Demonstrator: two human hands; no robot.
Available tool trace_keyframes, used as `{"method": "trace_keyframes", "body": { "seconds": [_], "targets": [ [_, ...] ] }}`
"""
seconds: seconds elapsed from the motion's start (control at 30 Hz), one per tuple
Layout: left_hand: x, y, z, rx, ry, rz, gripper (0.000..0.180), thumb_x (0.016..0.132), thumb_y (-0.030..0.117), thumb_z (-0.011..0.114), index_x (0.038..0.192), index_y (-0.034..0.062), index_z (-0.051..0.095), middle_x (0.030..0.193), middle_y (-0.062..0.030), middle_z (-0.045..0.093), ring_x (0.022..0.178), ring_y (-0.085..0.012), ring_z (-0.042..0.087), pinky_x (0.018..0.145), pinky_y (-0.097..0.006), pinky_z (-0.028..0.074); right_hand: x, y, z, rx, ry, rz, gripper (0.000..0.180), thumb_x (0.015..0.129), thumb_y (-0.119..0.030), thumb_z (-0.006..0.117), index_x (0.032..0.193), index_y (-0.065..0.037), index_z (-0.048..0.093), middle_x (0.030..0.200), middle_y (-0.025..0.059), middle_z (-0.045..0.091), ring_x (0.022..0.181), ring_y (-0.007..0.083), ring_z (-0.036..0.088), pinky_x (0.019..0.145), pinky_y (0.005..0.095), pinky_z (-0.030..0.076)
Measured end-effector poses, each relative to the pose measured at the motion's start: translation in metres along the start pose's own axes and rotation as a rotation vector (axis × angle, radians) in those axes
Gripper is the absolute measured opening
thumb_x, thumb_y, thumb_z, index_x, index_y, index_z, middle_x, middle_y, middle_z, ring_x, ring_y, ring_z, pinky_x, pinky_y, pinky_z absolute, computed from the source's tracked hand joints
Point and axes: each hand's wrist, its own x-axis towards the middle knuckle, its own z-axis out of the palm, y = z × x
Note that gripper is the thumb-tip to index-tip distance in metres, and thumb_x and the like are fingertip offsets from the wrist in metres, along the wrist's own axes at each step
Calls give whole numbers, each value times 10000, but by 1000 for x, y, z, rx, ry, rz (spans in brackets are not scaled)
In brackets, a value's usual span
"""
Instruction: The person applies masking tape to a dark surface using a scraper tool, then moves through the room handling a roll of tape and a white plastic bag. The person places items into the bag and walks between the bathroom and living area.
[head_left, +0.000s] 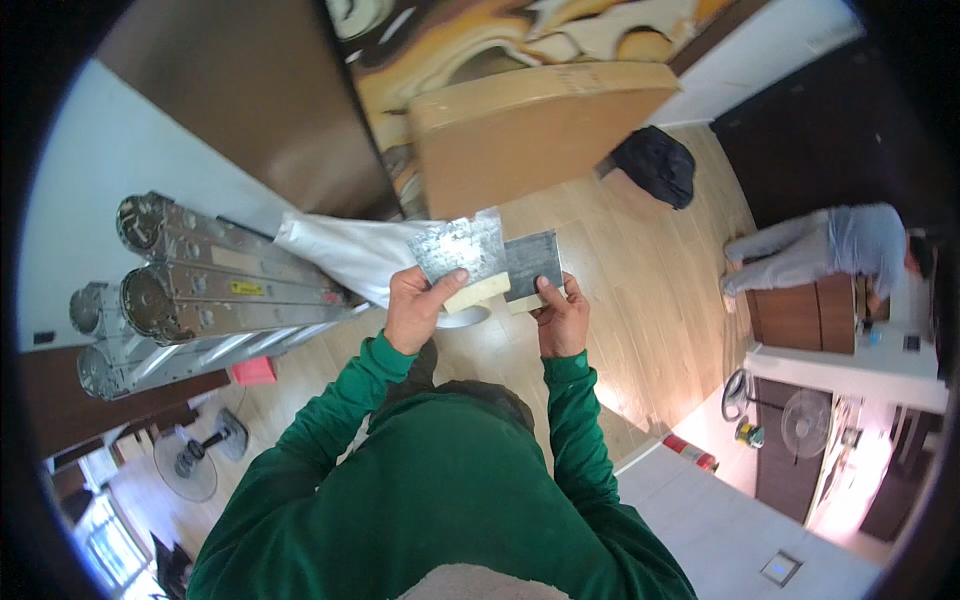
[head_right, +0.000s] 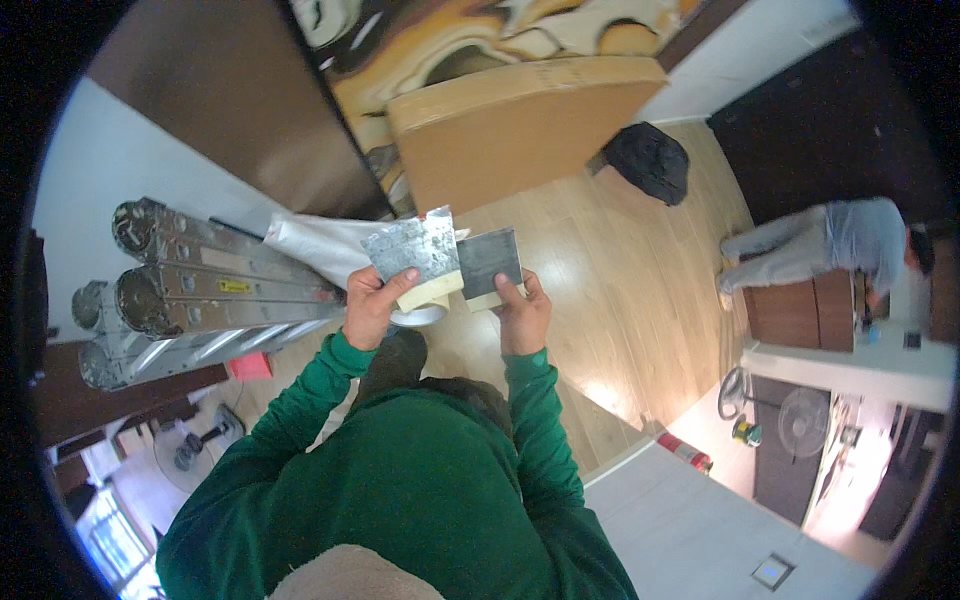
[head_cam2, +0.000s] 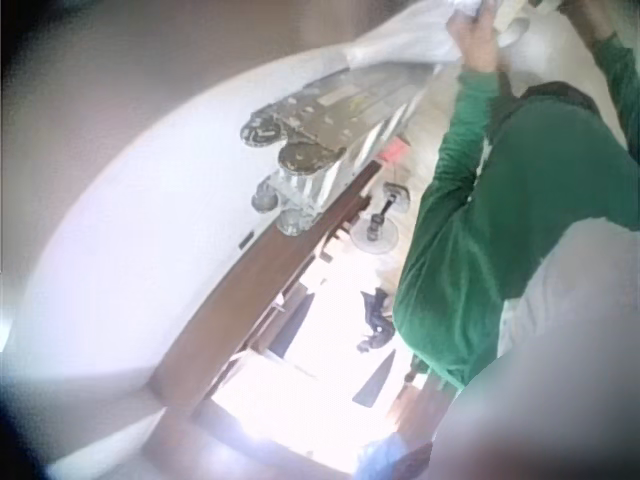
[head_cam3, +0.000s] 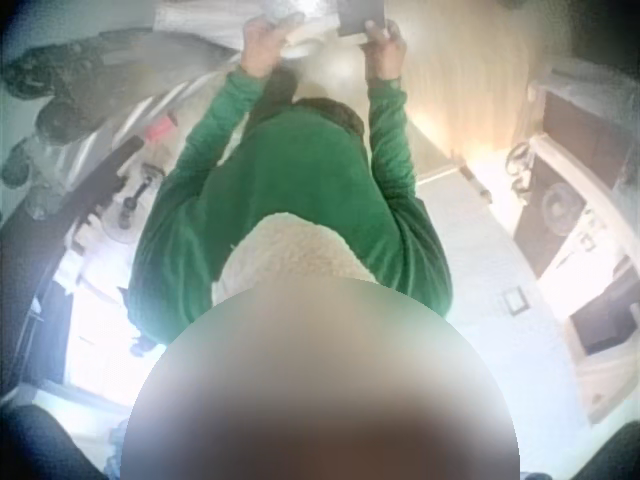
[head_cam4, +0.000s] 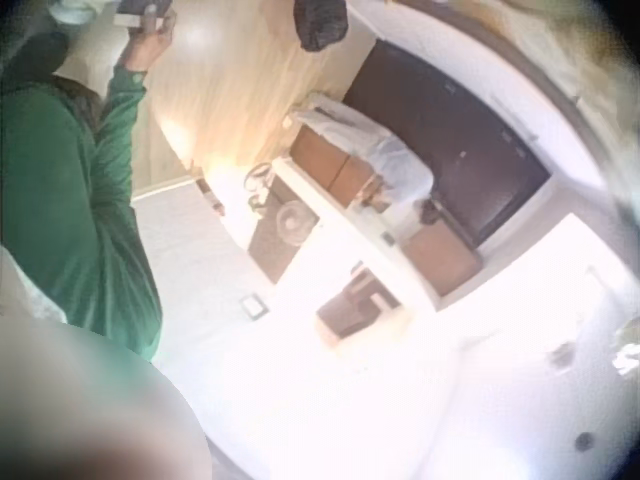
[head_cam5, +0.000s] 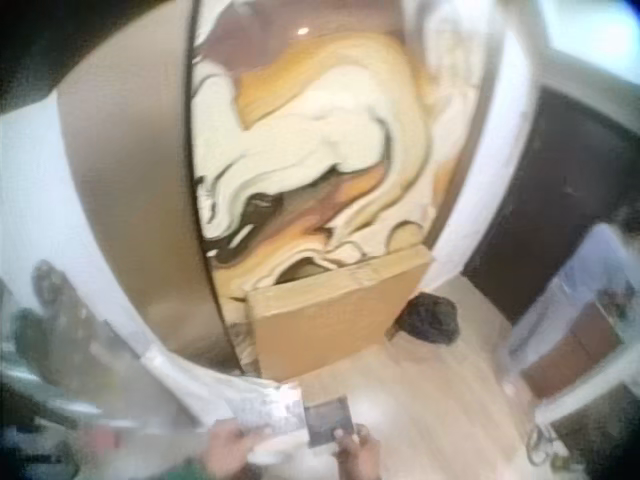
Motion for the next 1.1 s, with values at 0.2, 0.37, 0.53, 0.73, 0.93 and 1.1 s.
{"method": "trace_keyframes", "body": {
  "seconds": [0.2, 0.37, 0.53, 0.73, 0.93, 1.1],
  "targets": [
    [-45, -36, 145, 75, -194, -23, 216, 881, 123, 663, 1032, -30, 682, 928, -52, 693, 829, -95, 604, 751, -259, 498, -77, -67, -95, 238, 63, -172, 220, 897, -118, 627, 1071, -35, 520, 991, 83, 637, 894, 196, 644, 784, 360, 549],
    [-72, -72, 247, 391, -366, 4, 233, 860, 175, 694, 965, -33, 700, 826, -41, 703, 732, -71, 599, 659, -256, 496, -129, -98, -180, 265, 199, -344, 322, 867, -121, 668, 1134, -27, 513, 985, 67, 627, 873, 166, 632, 763, 326, 550],
    [-91, -93, 329, 565, -626, -7, 224, 833, 166, 711, 918, -42, 707, 757, -41, 685, 668, -71, 585, 607, -238, 476, -156, -118, -253, 204, 354, -371, 358, 870, -56, 644, 1192, 2, 499, 1007, 82, 618, 885, 174, 636, 772, 331, 559],
    [-77, -132, 421, 148, -898, -261, 166, 772, 89, 728, 870, -41, 700, 776, -56, 665, 694, -96, 583, 639, -244, 462, -161, -156, -343, 481, 396, -468, 350, 895, -69, 615, 1209, 8, 481, 1007, 96, 618, 899, 190, 645, 788, 336, 566],
    [-28, -186, 540, 280, -1090, -400, 107, 763, 62, 720, 804, -34, 696, 722, -11, 632, 642, -72, 529, 590, -222, 409, -133, -209, -444, 459, 581, -512, 353, 902, -82, 605, 1223, 6, 488, 1052, 96, 608, 946, 205, 632, 822, 367, 547],
    [11, -214, 664, 304, -1357, -410, 163, 832, 82, 687, 922, -54, 698, 793, -83, 694, 723, -122, 635, 722, -259, 513, -131, -280, -526, 569, 703, -758, 379, 896, -36, 586, 1255, 1, 471, 1029, 81, 608, 915, 192, 628, 807, 355, 548]
  ]
}}
